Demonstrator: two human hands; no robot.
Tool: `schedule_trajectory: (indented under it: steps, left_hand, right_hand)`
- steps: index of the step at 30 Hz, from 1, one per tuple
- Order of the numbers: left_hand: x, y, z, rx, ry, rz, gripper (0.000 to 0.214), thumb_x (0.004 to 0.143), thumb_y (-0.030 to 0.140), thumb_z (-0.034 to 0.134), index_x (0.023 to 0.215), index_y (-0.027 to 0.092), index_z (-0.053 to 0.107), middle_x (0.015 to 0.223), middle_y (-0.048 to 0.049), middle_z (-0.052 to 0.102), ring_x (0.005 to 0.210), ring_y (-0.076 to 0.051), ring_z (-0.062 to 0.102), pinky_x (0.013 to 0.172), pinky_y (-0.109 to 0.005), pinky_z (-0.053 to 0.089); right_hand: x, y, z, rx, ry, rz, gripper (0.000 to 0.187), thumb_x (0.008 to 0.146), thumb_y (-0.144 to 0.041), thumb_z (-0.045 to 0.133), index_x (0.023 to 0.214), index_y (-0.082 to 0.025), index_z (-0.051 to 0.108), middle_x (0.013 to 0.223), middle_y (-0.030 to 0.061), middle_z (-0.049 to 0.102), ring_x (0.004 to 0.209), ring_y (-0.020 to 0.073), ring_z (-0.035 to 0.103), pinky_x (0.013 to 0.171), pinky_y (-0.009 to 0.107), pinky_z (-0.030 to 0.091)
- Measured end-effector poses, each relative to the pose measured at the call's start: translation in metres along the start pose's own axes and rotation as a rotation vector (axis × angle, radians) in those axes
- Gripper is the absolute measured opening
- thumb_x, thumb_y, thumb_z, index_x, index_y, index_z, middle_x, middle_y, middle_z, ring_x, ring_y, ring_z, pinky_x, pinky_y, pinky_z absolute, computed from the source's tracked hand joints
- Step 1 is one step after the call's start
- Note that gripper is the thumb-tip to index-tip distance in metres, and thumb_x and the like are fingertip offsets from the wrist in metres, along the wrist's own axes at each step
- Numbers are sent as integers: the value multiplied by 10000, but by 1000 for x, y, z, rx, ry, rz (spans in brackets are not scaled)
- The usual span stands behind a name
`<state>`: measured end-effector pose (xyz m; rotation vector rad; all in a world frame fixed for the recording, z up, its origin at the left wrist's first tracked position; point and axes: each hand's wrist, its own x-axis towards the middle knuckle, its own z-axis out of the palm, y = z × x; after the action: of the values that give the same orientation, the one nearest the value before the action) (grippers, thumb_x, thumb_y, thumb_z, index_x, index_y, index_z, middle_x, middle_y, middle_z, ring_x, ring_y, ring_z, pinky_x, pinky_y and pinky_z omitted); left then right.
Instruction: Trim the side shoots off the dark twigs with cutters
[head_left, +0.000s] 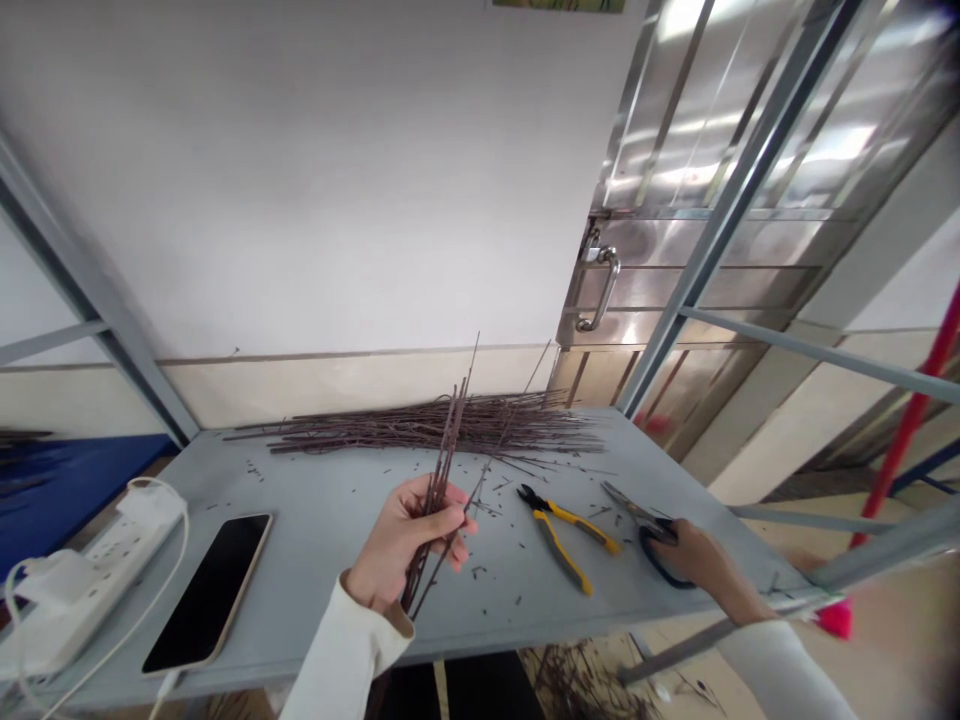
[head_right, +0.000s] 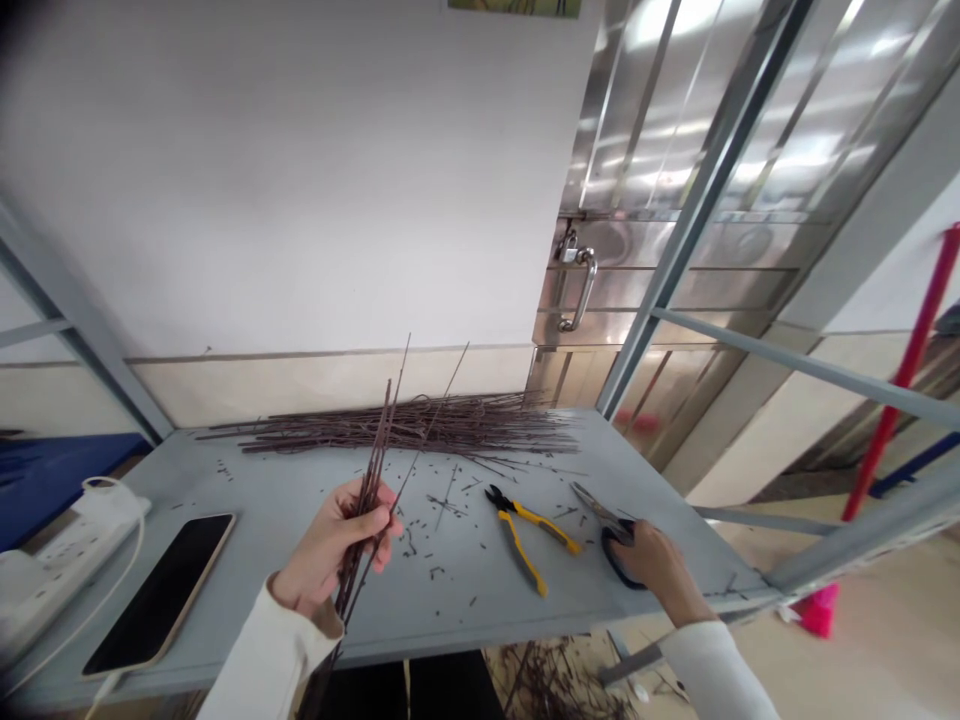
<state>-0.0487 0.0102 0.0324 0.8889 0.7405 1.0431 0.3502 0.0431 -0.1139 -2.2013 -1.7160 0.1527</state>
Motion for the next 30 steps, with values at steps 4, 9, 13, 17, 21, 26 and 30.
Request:
schedule_trajectory:
  steps: [4,9,13,17,21,26,30]
  left_hand:
    - [3,-2,0,12,25,29,355,558,318,855,730,140,600,650,1,676,403,-104,607,360,-186,480]
    - [4,-4,1,20,74,77,324,562,286,855,677,148,585,681,35,643,412,-94,618,381,-180,495]
    - [1,-4,1,28,106,82,328,548,319,860,677,140,618,629,30,635,401,-99,613,378,-180,491]
    - [-2,-2,2,36,102,86,333,528,329,867,685,127,654,577,17,636,397,-101,603,369,-174,470]
    - [-1,-3,0,57,125,121,309,549,339,854,678,128,668,534,8,637,396,-91,579,377,-168,443]
    - [3,-7,-2,129,124,138,252,623,342,806,691,131,687,459,-8,634,378,-73,523,401,-167,405]
    - [5,-8,1,164,152,167,227,633,328,791,707,135,697,489,-9,639,393,-69,502,408,-175,383]
  right_hand:
    - [-11,-34,16,-35,20,-84,324,767,-352,488,942,-123,635,985,212,649,998,358,589,883,479,415]
    - [-44,-84,39,-35,-135,-308,681,676,-466,599,1269,-149,493,1254,179,549,1178,344,494,973,470,381]
    - [-48,-100,42,-96,-170,-142,699,623,-451,612,1236,-131,509,1222,205,542,1122,398,509,908,524,402]
    - [-33,-101,31,64,-209,-74,535,575,-364,607,1056,-131,572,1121,211,546,1078,408,506,845,506,429]
    - [-30,-99,9,370,-320,40,369,588,-381,599,881,-160,561,940,148,582,930,332,558,819,454,445]
    - [-53,-115,-27,805,-610,94,307,775,-503,504,850,-210,555,692,7,535,651,169,560,542,278,457]
    - [-74,-140,-58,1174,-616,-77,332,776,-536,574,913,-234,564,898,31,559,687,146,522,590,275,451]
